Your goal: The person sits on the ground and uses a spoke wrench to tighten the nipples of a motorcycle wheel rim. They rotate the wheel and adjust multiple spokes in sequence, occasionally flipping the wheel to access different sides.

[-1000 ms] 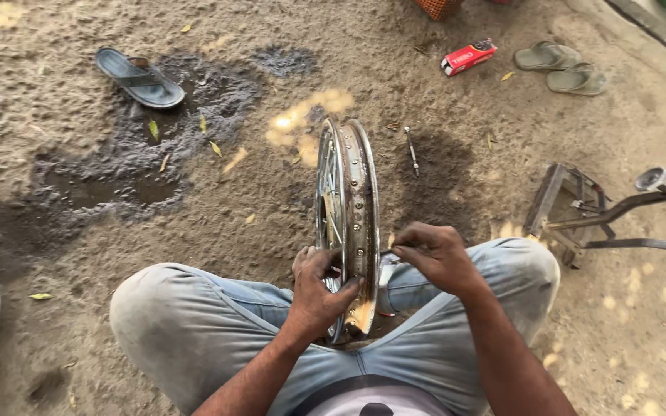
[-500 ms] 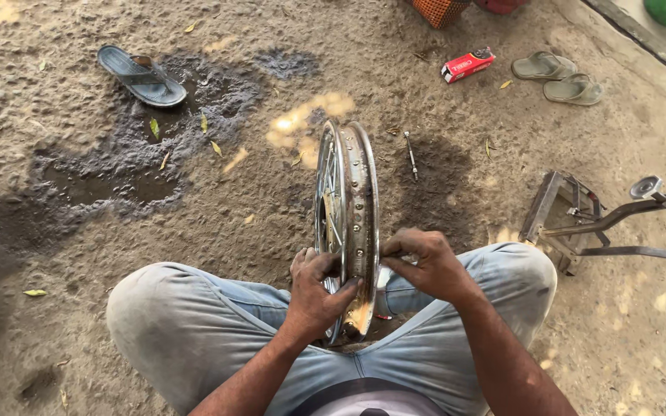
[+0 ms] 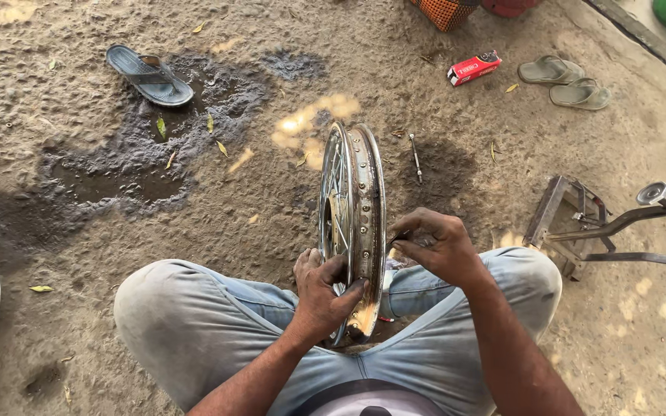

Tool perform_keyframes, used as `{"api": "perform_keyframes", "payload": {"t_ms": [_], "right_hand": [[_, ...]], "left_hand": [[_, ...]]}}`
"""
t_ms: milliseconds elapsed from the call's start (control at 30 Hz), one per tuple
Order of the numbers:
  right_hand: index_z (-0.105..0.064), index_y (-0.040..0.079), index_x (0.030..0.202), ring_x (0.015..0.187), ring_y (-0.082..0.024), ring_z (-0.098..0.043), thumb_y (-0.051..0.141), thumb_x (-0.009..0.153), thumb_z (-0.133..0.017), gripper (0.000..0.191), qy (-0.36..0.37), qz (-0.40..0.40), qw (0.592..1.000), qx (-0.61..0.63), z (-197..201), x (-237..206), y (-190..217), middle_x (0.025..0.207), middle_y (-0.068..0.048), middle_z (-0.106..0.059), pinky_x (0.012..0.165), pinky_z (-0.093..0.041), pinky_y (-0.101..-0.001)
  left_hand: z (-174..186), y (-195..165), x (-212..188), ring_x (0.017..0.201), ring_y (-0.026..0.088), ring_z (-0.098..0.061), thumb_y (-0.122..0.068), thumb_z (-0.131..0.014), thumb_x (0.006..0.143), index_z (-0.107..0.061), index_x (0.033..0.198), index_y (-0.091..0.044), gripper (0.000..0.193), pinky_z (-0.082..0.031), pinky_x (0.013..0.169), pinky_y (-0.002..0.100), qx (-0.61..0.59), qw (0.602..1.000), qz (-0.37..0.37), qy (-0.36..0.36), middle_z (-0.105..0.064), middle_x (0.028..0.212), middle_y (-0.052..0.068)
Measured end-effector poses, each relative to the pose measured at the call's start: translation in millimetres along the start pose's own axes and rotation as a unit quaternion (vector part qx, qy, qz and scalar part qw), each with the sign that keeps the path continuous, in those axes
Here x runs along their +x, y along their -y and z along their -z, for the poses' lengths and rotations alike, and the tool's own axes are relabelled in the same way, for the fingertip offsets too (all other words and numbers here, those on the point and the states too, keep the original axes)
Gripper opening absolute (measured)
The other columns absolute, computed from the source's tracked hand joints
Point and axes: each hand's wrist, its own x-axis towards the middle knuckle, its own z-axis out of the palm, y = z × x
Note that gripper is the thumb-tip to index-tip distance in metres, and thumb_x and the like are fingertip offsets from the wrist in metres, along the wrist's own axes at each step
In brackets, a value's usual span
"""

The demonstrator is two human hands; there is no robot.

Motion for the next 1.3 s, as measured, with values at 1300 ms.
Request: {"api": "perform_keyframes", "payload": {"t_ms": [1300], "right_hand": [[-0.078,0.015,0.109,0.092,-0.026,-0.068,0.008,0.073,-0.081,0.036,0.161,-0.110,0.962,-0.189,-51.1,-34.2,-16.1,0.098,-0.009,-0.074,0.083,-0.055,-0.0407]], "left_hand": [[-10.0,11.1,-14.3,0.122,0.042,-0.059,-0.025,-0.081,0.067,-0.075,0.113,-0.003,0.051,-0.037,0.108,0.041,0.073,0.995,-0.065,-0.022,-0.065,0.127,0.025]]}}
